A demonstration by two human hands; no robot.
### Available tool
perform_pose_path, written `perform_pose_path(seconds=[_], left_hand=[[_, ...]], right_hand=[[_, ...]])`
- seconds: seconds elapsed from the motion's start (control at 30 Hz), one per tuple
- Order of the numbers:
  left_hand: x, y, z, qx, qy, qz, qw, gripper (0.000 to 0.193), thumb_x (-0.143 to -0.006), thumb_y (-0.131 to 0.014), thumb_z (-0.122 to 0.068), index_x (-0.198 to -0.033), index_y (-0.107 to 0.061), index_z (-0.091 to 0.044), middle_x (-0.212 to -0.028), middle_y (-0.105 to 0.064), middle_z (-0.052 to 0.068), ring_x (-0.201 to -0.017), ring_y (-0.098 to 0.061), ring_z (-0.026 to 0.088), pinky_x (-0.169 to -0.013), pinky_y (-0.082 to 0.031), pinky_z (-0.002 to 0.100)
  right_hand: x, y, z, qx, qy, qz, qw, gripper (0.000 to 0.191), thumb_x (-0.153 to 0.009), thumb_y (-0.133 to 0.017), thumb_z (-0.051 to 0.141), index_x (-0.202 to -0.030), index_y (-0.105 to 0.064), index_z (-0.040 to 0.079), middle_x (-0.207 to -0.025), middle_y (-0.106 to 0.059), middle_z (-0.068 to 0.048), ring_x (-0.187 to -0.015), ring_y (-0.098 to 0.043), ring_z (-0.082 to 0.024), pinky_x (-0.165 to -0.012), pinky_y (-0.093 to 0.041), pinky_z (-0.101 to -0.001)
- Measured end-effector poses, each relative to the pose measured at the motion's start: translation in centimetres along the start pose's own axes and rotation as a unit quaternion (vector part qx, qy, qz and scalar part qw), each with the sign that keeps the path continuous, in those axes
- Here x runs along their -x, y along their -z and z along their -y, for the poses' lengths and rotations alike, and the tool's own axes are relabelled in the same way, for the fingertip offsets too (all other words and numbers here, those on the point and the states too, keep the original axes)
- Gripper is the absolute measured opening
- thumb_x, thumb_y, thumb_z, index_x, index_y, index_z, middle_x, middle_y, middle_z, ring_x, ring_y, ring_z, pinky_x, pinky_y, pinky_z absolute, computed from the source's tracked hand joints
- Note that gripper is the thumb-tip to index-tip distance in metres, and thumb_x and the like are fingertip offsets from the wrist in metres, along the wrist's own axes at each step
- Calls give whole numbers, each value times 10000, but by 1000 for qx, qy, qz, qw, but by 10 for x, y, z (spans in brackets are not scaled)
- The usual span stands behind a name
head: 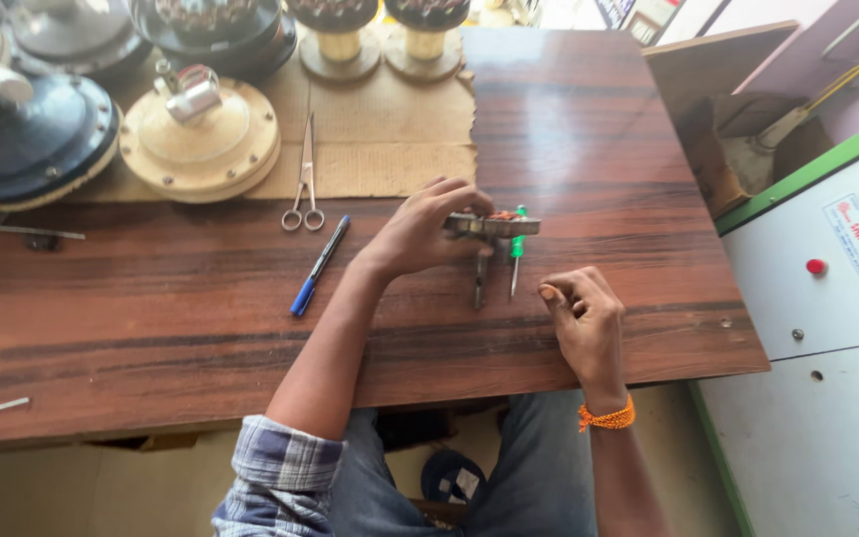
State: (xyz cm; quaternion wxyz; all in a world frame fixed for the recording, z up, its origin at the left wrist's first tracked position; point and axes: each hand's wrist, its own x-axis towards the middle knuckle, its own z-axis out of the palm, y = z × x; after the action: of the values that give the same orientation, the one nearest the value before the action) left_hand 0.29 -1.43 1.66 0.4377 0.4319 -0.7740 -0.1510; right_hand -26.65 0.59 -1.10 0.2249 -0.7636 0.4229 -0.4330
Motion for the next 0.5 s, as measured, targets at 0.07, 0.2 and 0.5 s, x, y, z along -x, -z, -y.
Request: perform_pose_path(seconds=[0.07,0.2,0.5], left_hand=[[-1,10,-2,1,-17,-14,1000,343,-799,-844,-288,-1043,-709,-89,-1004,-716,68,-1022,-641,250,-895,-520,391],[11,32,-20,-91,-7,-158,983,242,-930,-744,-300,-980,-703,-66,-946,-716,73,-977,-634,229,-903,-502,375],[134,82,-117,182,-193,-442,857,287,-922,-668,-254,-826,-527,-24,-734,-599,113,-544,-540,200,-532,-439,299]], right_hand=[[-3,1,2,-34,16,-22,999,372,-940,-753,349,-1080,-719,6,-953,-605,-57,-763,-584,-96,-625,-502,-251],[-2,4,1,-146,-52,-44,987,351,-964,-651,387,-1005,-729,47,-933,-631,-12,-702,-596,-61,-573,-479,-240],[29,9,-24,-318,-125,-160,926,229,-1067,-557,39,-899,-706,-2,-675,-510,2,-569,-385,-11,-498,-297,-199]])
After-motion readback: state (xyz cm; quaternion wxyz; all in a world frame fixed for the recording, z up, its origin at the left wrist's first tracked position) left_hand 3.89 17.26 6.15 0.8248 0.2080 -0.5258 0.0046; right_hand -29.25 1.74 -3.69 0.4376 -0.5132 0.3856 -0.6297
